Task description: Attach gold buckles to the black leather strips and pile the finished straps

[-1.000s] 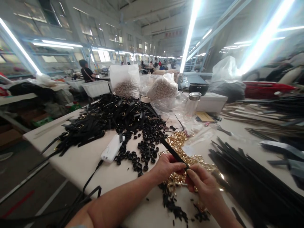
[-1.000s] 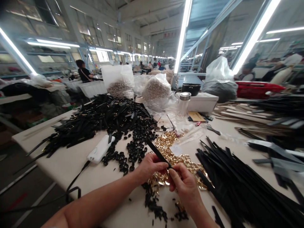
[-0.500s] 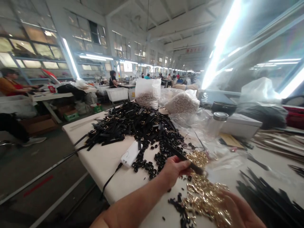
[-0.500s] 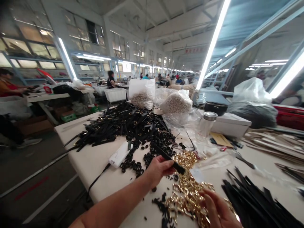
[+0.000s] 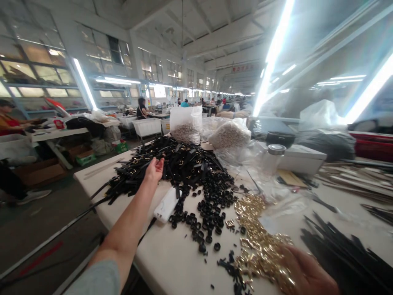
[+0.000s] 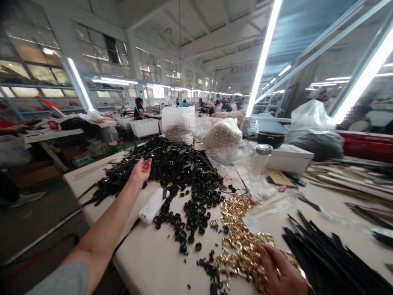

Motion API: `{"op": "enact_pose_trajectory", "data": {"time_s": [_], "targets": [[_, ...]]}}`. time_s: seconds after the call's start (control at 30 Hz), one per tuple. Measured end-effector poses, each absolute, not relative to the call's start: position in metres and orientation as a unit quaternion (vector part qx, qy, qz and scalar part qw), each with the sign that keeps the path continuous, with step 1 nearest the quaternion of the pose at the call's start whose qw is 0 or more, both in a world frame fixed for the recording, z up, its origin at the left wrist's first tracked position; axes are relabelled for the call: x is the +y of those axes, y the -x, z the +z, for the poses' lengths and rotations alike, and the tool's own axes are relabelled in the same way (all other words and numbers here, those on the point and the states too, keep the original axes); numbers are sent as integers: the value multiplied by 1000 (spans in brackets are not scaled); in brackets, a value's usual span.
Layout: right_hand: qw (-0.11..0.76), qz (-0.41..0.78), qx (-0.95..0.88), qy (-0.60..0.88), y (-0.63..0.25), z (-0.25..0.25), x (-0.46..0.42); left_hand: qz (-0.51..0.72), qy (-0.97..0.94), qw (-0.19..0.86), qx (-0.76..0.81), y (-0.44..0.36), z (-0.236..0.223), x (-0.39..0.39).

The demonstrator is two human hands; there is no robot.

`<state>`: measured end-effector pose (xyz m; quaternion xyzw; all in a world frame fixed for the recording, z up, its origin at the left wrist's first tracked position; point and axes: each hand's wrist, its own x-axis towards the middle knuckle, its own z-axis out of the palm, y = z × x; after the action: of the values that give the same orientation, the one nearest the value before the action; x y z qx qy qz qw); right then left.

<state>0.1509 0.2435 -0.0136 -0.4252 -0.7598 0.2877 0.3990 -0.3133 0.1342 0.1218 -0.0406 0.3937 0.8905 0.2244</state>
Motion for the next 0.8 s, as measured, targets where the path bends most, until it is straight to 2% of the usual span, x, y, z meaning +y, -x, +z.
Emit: {"op": "enact_pose_trajectory", "data": {"time_s": [0.1,0.2,0.3,0.4,0.53,0.7,0.8], "targets": [[404,263,-765,428,-151,-6,238,884,29,244,399,299,119,139],[381,195,-780,457,-159,3,243,862,-15,316,396,247,100,154],[328,75,-774,536,-175,11,255,809,-134,383,426,178,80,167],[271,29,-762,588,-190,16,264,755,-200,445,438,116,62,174],[224,4,-756,615,-198,18,267,718,-277,447,456,74,38,175],[118,-42,-755,644,-195,15,267,683,-328,433,489,69,23,173],[102,-43,-758,643,-194,17,267,679,-322,442,491,67,25,171]]}}
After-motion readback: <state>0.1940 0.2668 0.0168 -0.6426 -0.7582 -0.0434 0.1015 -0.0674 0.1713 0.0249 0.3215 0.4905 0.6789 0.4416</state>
